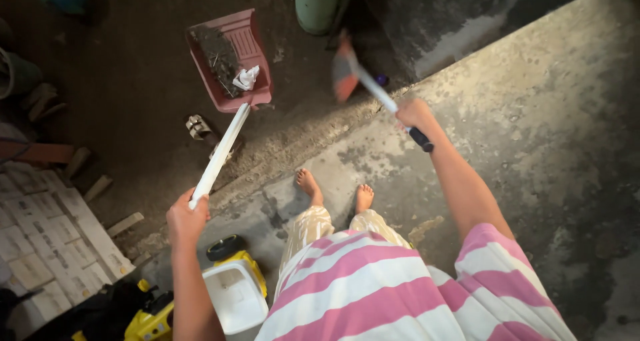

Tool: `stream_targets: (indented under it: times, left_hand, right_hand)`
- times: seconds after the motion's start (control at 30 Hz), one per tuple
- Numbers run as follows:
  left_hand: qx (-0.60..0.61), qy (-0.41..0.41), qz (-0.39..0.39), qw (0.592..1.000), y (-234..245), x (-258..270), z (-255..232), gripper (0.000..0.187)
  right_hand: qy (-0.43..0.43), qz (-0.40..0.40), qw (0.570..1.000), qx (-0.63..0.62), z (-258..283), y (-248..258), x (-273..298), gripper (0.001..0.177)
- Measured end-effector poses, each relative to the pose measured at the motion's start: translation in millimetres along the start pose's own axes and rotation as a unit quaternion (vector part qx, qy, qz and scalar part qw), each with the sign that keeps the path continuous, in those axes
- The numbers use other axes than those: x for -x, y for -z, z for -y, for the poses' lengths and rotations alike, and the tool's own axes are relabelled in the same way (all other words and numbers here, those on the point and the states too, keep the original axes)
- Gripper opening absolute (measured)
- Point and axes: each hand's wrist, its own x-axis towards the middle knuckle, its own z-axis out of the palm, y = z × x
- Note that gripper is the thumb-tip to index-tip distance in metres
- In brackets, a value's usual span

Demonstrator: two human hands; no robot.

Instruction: Sweeping dirt and debris into a dustpan in an outdoor/garage area.

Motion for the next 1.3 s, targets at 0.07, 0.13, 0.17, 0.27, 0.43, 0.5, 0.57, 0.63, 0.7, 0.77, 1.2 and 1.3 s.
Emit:
stream_targets:
  times: [0.07, 0.13, 0.17, 0.27, 0.43, 0.5, 0.57, 0.63, 0.7, 0.77, 1.2, 1.3]
  left_hand:
    - [-0.007, -0.003, -0.002, 1.0, -1.1, 17.1, 4.7, 0.039]
    - [-0.005, -0.01, -0.004, 1.0, -12.7, 29.3, 4.8, 0.038]
    - [-0.019, -0.015, -0.009, 1.0, -18.1, 35.1, 4.7, 0.037]
    - [-0.028, -0.012, -0.012, 0.999, -35.3, 51.6, 11.4, 0.036]
    - [0.016, -0.005, -0.012, 1.0, -56.1, 81.9, 9.5, 0.036]
    - [0.033, 0.007, -0.017, 0.999, -64.8, 94.5, 10.8, 0.037]
    - [0.034, 0.015, -0.022, 0.999, -70.0, 108.2, 3.8, 0.038]
    - [0.035, 0.03, -0.026, 0.999, -73.9, 124.9, 0.1, 0.04]
    - [0.039, 0.037, -0.029, 0.998, -75.2, 139.0, -3.6, 0.04]
    - [0.044, 0.045, -0.036, 0.997, -73.0, 147.7, -6.4, 0.04]
    - [0.091, 0.037, -0.064, 0.993, -71.7, 172.2, -0.7, 0.035]
    - [0.081, 0.036, -0.065, 0.994, -65.3, 179.4, 11.5, 0.035]
  right_hand:
    - [0.05, -0.068, 0.994, 0.066, -32.4, -8.6, -5.8, 0.025]
    - [0.102, -0.142, 0.975, 0.135, -37.3, 3.5, 18.1, 0.026]
    - [0.091, -0.134, 0.982, 0.093, -25.7, 13.0, 47.5, 0.031]
    - [0.035, -0.082, 0.996, -0.015, -14.3, 45.9, 121.2, 0.039]
    - [-0.045, 0.064, 0.987, -0.139, -63.8, 89.7, 122.9, 0.037]
    - [-0.06, 0.094, 0.987, -0.115, -78.9, 87.6, 104.1, 0.03]
    - [-0.034, 0.061, 0.997, -0.043, -81.1, 68.9, 98.3, 0.03]
    - [-0.007, 0.033, 0.999, 0.031, -100.4, 46.2, 94.5, 0.03]
    - [0.117, -0.055, 0.973, 0.19, -131.8, 22.5, 89.7, 0.031]
    - [0.136, -0.049, 0.97, 0.194, -106.9, 20.0, 145.9, 0.037]
    - [0.257, 0.276, 0.913, 0.155, -192.0, -214.6, 109.1, 0.026]
    - [0.126, 0.347, 0.928, 0.044, -219.1, -145.2, 48.8, 0.038]
